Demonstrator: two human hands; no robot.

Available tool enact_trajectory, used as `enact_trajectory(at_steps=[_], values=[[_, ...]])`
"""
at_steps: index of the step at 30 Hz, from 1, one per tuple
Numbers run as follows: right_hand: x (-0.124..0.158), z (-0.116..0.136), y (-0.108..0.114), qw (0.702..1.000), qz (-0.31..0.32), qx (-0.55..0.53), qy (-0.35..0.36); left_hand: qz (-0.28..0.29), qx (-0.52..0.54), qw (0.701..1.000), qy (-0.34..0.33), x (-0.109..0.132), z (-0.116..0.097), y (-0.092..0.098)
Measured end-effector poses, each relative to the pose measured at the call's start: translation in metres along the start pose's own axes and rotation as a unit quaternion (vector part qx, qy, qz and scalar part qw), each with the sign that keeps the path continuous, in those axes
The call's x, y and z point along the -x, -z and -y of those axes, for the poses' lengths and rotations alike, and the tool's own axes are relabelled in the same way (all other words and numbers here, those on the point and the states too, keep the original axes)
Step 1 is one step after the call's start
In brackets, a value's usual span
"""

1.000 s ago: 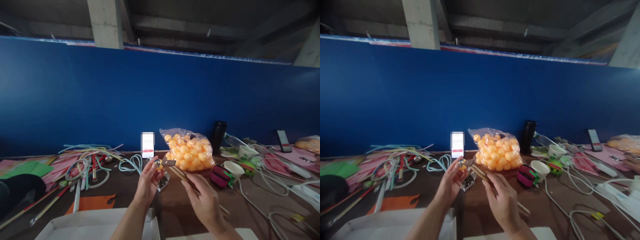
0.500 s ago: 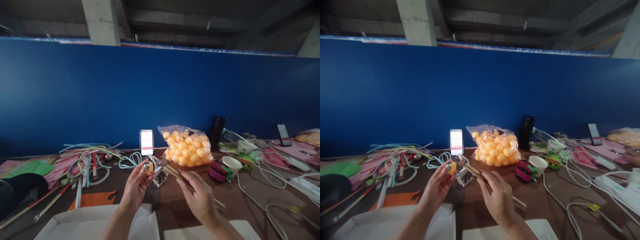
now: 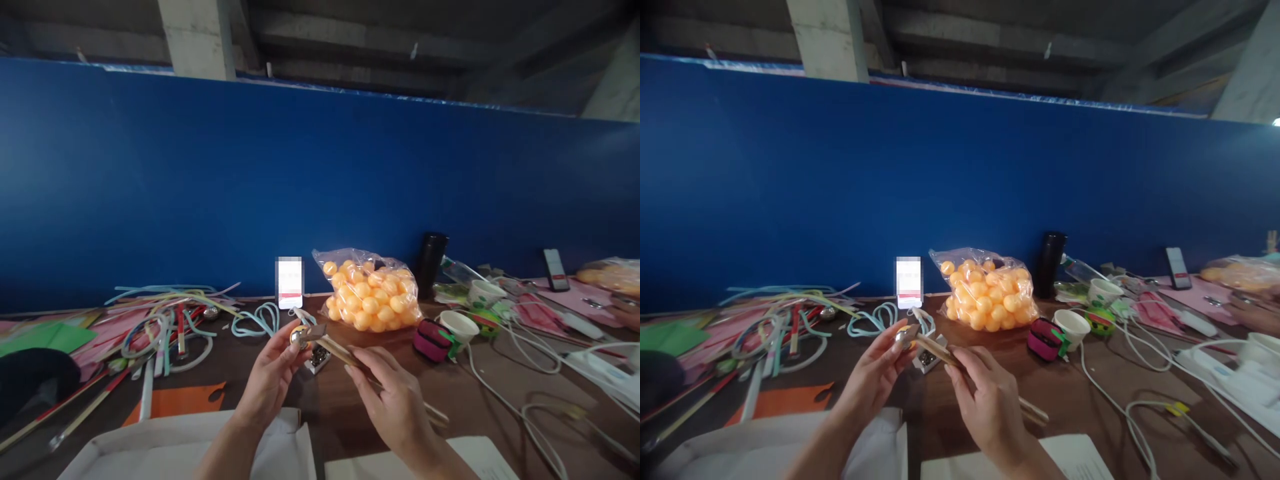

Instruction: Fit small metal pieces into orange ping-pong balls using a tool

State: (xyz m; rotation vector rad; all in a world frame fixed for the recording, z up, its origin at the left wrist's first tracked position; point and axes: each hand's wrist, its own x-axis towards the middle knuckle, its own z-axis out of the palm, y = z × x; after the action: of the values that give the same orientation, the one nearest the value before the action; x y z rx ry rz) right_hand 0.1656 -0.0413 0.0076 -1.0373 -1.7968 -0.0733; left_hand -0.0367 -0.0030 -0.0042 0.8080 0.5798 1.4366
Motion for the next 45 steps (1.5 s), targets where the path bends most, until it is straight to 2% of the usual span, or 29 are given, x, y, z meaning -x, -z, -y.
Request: enact_trajectory(at_steps=[6,10,14,18,30,35,39,45], values=[[0.001,-0.005,0.002,1.000,-0.014,-0.006,0.004,-0.016,-0.021,0.999,-0.026,-0.003,0.000,0.003],[0.000,-0.007,0.002,1.000,0.008,-0.008,-0.009,-0.008,-0.057,0.998,-0.029,-0.003,-0.003,0.003],[0.001,-0.006,0.002,1.000,-0.012,-0.012,-0.007,0.005,-0.102,0.994,-0.034,-0.003,-0.005,0.003],[0.001,-0.006,0.002,1.000,0.001,-0.003,-0.010,0.018,-0.133,0.990,-0.032,-0.003,-0.005,0.004],[0.002,-0.008,0.001,1.000,-0.003,-0.017,-0.002,0.021,-0.111,0.993,-0.026,-0.006,-0.002,0.009],[0.003,-0.012,-0.001,1.000,0.014,-0.013,-0.008,0.011,-0.091,0.996,-0.015,-0.005,-0.002,0.007],[0.005,-0.013,-0.002,0.999,-0.002,-0.031,-0.007,0.014,-0.084,0.996,-0.014,-0.005,-0.002,0.006],[0.004,-0.011,-0.001,1.000,0.019,-0.022,-0.006,0.013,-0.089,0.996,-0.020,-0.006,-0.001,0.008]])
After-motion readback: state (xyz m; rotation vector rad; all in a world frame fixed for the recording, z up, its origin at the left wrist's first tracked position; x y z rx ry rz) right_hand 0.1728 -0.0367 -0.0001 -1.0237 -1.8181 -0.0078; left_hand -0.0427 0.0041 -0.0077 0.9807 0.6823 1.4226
